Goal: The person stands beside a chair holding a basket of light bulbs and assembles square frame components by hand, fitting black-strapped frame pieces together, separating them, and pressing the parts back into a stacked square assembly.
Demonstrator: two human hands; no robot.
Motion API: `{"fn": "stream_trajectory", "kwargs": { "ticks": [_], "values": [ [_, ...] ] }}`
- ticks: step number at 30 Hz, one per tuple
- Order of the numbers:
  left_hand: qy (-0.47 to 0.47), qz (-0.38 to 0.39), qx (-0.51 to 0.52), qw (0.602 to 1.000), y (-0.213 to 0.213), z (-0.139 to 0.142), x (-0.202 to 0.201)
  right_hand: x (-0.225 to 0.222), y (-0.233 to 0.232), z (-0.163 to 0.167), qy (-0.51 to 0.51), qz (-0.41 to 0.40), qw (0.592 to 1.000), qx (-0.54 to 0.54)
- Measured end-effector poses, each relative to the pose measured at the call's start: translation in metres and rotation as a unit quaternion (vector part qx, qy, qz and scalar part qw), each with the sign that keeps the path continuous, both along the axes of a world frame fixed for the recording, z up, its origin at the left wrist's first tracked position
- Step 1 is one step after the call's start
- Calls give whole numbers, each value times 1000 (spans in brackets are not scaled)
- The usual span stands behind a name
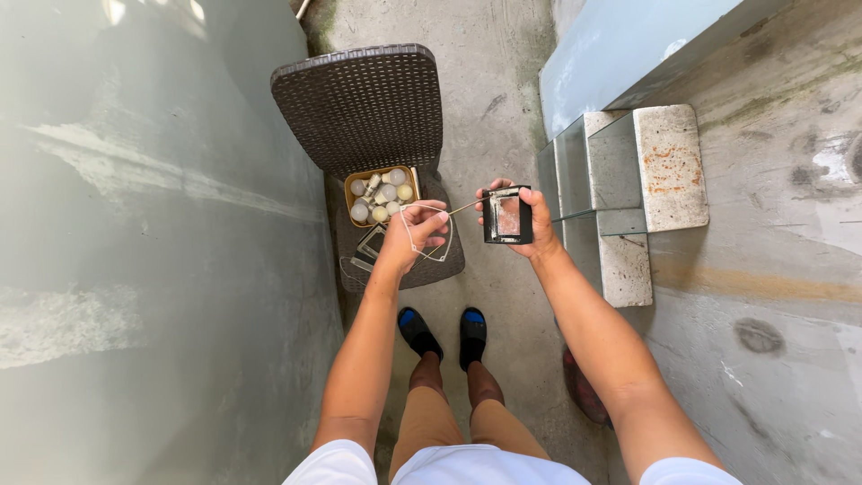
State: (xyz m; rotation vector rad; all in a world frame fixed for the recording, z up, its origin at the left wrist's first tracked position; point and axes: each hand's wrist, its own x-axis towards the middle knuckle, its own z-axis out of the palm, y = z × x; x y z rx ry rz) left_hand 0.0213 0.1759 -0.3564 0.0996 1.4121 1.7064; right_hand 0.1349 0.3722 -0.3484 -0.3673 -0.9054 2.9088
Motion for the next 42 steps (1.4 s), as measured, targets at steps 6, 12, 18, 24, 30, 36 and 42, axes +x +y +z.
{"fn": "stream_trajectory", "kwargs": {
  "ticks": [6, 12, 18, 24, 30, 36, 42],
  "values": [
    [-11, -9, 22, 1000, -7, -9, 5, 3, -5, -13, 4, 28, 999, 36],
    [10, 23, 28, 999, -12, -22, 10, 9, 0, -21, 9, 59, 995, 83],
    [36, 43, -8, 998, -39, -28, -2, 15, 18, -22, -7, 2, 999, 34],
    [134, -21, -276, 951, -14, -69, 2, 26, 18, -43, -15, -14, 1000, 20],
    [320, -97, -364, 870, 12, -106, 4, 33, 7, -61, -28, -29, 999, -19],
    [309, -198, -391, 844, 19, -119, -8, 29, 6, -72, -13, -29, 999, -43],
    [61, -88, -160, 981, 27, -81, -18, 19, 5, -82, -34, 21, 999, 12]
  ]
}}
